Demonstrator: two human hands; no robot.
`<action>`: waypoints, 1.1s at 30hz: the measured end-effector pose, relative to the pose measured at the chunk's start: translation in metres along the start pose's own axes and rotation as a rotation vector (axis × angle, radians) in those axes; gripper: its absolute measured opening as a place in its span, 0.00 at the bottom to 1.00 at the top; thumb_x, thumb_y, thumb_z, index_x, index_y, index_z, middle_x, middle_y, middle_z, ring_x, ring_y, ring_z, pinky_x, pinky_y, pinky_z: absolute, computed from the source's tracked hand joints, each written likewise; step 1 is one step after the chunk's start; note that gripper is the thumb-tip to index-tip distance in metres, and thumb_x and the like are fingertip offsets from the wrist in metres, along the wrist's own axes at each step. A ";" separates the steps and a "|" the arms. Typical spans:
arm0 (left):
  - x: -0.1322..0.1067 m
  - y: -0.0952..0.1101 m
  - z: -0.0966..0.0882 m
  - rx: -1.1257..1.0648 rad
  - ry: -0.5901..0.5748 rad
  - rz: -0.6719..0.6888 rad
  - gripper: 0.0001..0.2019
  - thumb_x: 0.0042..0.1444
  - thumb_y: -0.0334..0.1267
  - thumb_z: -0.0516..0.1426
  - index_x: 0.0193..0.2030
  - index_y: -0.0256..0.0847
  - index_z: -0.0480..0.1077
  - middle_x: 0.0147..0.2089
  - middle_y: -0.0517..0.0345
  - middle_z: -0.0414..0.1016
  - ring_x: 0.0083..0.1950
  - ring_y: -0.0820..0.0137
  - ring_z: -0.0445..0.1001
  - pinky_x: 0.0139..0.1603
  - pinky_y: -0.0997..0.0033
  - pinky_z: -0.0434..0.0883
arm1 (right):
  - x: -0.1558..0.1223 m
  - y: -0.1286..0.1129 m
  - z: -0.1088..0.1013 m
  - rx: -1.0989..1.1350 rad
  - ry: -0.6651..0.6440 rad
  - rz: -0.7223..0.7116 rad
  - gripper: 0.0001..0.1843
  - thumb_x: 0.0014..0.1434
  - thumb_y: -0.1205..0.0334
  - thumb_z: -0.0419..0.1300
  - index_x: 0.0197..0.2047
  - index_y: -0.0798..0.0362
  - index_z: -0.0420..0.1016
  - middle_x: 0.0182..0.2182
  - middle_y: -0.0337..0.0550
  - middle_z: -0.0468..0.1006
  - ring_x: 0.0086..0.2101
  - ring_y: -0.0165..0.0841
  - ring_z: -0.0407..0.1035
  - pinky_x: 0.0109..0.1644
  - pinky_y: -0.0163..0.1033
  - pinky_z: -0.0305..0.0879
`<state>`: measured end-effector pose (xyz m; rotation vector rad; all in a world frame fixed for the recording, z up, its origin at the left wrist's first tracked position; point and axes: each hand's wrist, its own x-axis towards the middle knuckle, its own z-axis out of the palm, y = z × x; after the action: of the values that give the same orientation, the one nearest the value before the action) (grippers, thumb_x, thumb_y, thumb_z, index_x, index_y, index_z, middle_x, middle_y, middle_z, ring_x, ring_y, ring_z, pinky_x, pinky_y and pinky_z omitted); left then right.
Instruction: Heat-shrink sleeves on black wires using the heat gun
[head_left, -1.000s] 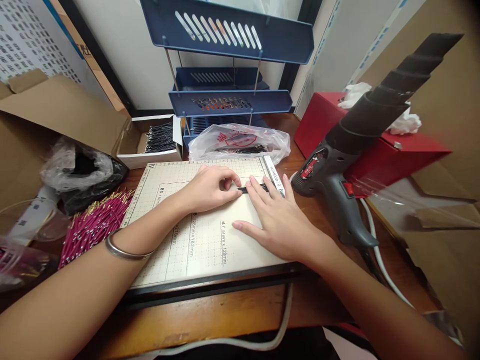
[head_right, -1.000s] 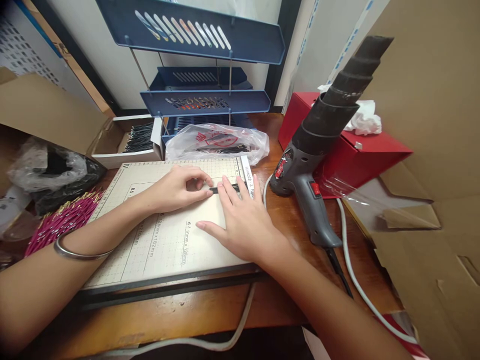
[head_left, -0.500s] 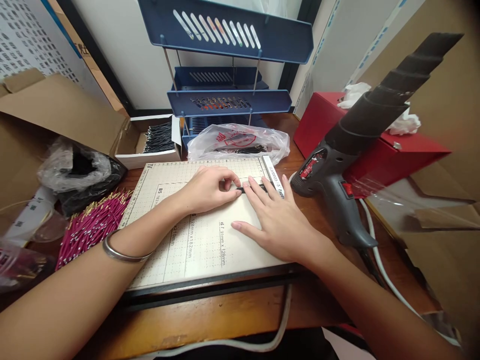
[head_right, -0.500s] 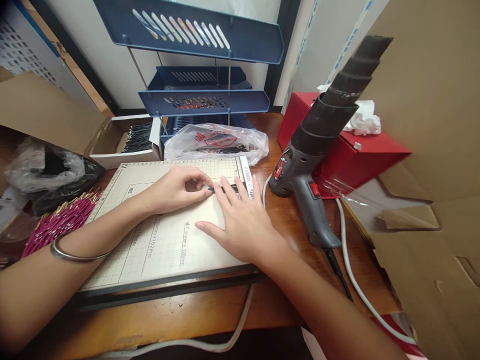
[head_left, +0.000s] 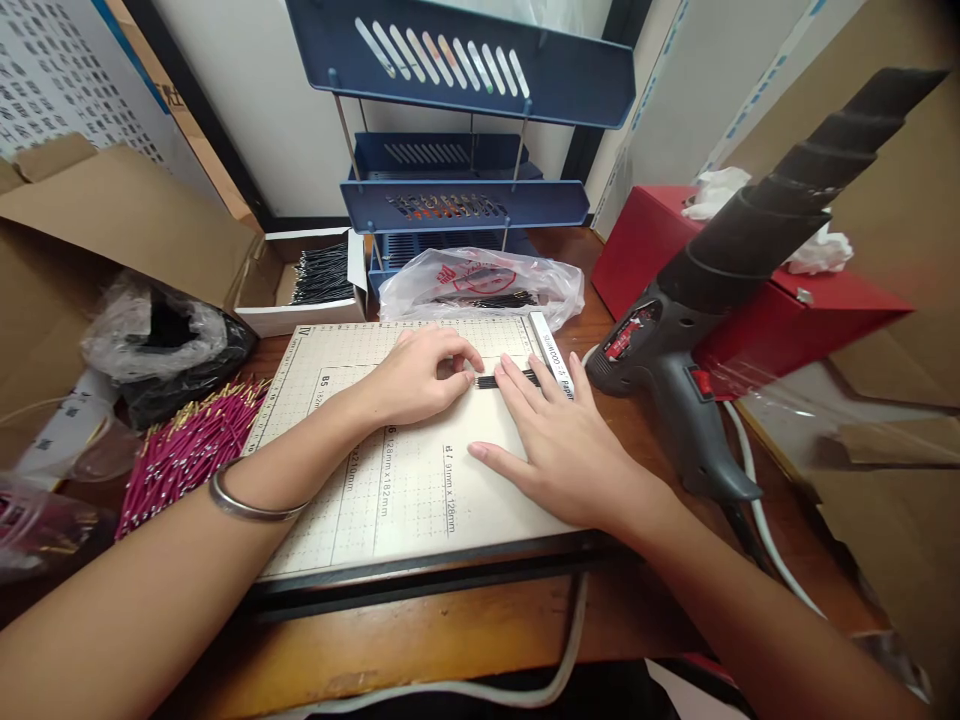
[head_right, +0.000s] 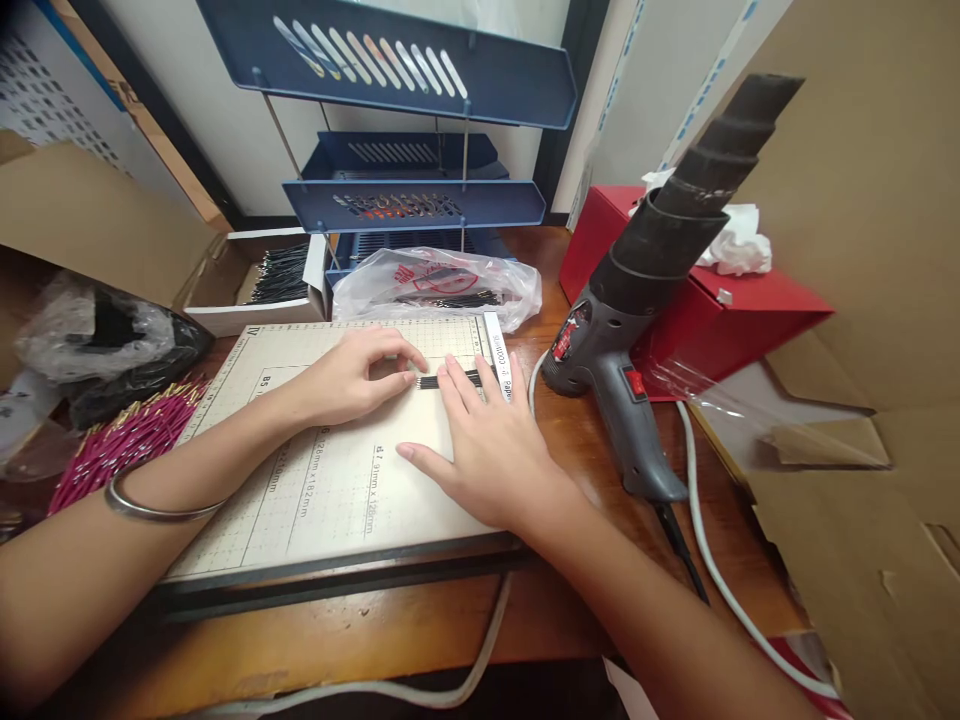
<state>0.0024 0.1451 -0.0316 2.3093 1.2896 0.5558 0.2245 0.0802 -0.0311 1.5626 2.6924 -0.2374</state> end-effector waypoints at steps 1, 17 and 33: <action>-0.001 0.000 0.000 0.046 0.017 0.001 0.16 0.64 0.41 0.57 0.52 0.40 0.82 0.53 0.46 0.81 0.57 0.52 0.74 0.66 0.44 0.69 | 0.000 0.000 0.000 0.001 0.002 0.000 0.55 0.73 0.25 0.40 0.85 0.60 0.45 0.83 0.54 0.46 0.82 0.60 0.42 0.84 0.76 0.28; -0.001 0.010 0.005 0.200 -0.143 -0.093 0.30 0.69 0.40 0.49 0.77 0.40 0.63 0.87 0.44 0.51 0.88 0.51 0.44 0.86 0.33 0.26 | 0.000 0.000 0.002 -0.007 0.017 -0.013 0.56 0.73 0.25 0.38 0.85 0.63 0.45 0.83 0.56 0.47 0.82 0.61 0.41 0.84 0.76 0.28; 0.001 0.008 0.003 0.218 -0.191 -0.112 0.31 0.72 0.41 0.46 0.81 0.41 0.59 0.88 0.46 0.46 0.90 0.53 0.37 0.86 0.34 0.27 | 0.000 0.001 0.002 -0.005 0.016 -0.013 0.56 0.73 0.25 0.38 0.85 0.62 0.46 0.83 0.55 0.46 0.82 0.60 0.41 0.84 0.76 0.28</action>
<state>0.0103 0.1420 -0.0295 2.3752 1.4352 0.1591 0.2248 0.0804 -0.0329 1.5534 2.7136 -0.2195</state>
